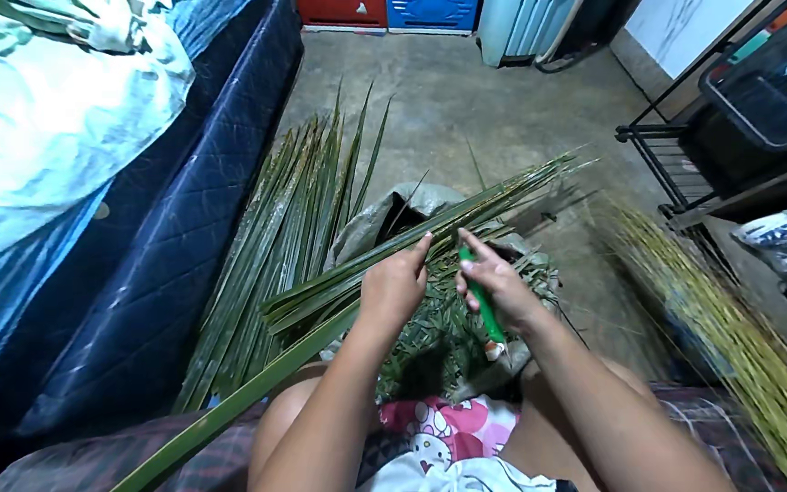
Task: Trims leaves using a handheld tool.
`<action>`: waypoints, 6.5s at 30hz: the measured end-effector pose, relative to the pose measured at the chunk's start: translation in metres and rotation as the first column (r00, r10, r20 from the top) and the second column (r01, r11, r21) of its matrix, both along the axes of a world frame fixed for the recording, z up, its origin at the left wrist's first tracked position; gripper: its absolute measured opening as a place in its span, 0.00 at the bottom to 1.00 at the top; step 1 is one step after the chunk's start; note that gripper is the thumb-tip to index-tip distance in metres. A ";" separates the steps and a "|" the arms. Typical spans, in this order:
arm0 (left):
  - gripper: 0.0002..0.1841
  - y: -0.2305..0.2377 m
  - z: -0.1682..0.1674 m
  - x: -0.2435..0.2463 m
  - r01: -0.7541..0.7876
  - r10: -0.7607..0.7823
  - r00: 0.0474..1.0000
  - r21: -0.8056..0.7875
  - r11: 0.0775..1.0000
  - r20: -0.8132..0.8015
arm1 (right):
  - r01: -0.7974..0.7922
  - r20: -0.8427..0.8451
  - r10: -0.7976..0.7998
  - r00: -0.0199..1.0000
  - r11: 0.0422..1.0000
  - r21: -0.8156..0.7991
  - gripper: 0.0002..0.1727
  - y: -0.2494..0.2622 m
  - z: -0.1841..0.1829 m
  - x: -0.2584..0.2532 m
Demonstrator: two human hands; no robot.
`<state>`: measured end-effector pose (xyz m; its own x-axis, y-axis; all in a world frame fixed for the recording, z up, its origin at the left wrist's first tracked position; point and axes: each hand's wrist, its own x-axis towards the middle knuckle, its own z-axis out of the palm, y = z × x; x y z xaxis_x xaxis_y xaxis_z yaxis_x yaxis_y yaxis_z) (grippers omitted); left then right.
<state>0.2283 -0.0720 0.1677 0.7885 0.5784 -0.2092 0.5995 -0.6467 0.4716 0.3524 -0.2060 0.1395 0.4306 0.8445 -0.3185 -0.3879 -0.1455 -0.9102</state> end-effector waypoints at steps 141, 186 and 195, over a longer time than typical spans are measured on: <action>0.25 0.014 -0.007 -0.002 0.048 -0.072 0.990 -0.193 0.980 -0.119 | 0.094 0.203 -0.079 0.976 0.994 -0.063 0.36 0.005 -0.007 0.007; 0.23 0.016 -0.007 0.000 -0.013 -0.026 0.990 -0.266 0.964 -0.140 | -0.206 0.016 0.209 0.978 0.971 -0.118 0.36 0.012 -0.010 -0.014; 0.25 0.013 -0.005 0.004 0.019 -0.050 0.991 -0.237 0.971 -0.125 | 0.032 0.336 0.033 0.941 0.982 -0.186 0.29 0.019 -0.015 0.001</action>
<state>0.2320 -0.0590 0.1624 0.7645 0.4739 -0.4370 0.6445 -0.5488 0.5324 0.3529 -0.1867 0.1247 0.5391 0.7847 -0.3059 -0.0632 -0.3244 -0.9438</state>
